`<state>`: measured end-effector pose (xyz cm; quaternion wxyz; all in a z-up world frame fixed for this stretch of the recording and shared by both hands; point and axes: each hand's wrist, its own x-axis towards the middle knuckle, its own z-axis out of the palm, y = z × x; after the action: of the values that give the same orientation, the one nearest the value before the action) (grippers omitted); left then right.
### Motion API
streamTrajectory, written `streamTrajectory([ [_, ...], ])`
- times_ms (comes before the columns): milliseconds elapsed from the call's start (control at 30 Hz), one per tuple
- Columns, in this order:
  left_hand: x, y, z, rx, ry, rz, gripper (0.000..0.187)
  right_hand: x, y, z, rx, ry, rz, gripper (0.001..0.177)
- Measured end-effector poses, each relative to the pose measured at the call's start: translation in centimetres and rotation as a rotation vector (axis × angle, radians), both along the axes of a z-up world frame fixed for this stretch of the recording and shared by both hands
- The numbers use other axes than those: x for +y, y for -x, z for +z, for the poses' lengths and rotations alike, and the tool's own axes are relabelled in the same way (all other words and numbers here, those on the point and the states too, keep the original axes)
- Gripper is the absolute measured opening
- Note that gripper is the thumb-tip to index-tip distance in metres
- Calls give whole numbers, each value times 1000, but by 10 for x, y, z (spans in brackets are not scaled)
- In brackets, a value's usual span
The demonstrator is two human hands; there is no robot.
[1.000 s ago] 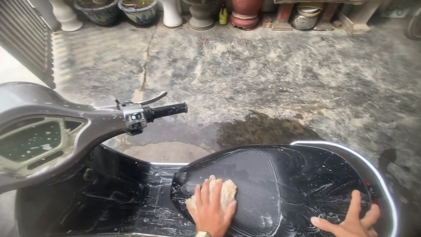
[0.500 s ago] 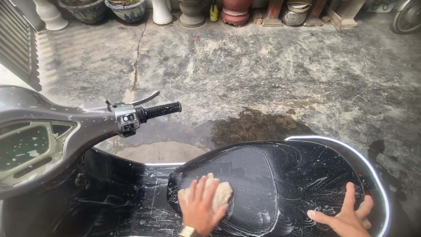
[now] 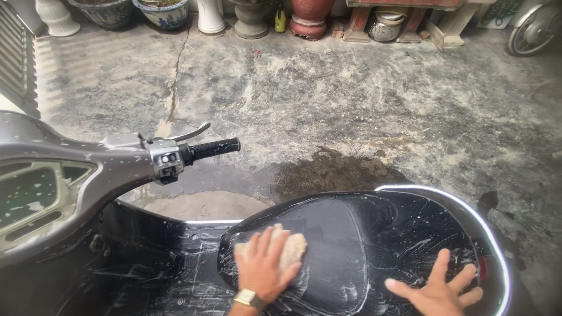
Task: The person scrubs the seat of a scooter with a soapy sponge. They move the sponge across the entire surface of the seat, creating a lather.
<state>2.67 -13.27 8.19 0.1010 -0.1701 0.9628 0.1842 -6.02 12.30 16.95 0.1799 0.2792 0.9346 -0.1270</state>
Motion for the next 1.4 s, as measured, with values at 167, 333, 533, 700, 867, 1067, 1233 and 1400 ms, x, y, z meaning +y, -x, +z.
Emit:
streamTrajectory([
  [167, -42, 38, 2, -95, -143, 355, 69, -5, -2, -7, 37, -64, -32, 133],
  [333, 5, 98, 20, -157, -123, 253, 66, -1, 4, -26, 62, -112, -6, 135],
  [533, 23, 73, 13, 133, -39, -133, 68, 18, 6, -71, 72, -163, 70, 139],
  [700, -38, 50, 13, 112, -95, 139, 56, 21, 5, -76, 80, -183, 68, 141],
  [867, -43, 69, 18, -333, -92, 408, 70, 3, 6, -40, 82, -157, 28, 140],
  [1067, 10, 25, 10, 76, -9, -115, 66, -21, -9, 13, 46, -137, -9, 139],
  [1233, -30, 7, -11, 219, -5, 378, 64, -12, -9, 1, 27, -130, -51, 138],
  [1400, 6, 10, -36, 46, -7, 899, 60, -16, -10, 6, 15, -116, -49, 138],
])
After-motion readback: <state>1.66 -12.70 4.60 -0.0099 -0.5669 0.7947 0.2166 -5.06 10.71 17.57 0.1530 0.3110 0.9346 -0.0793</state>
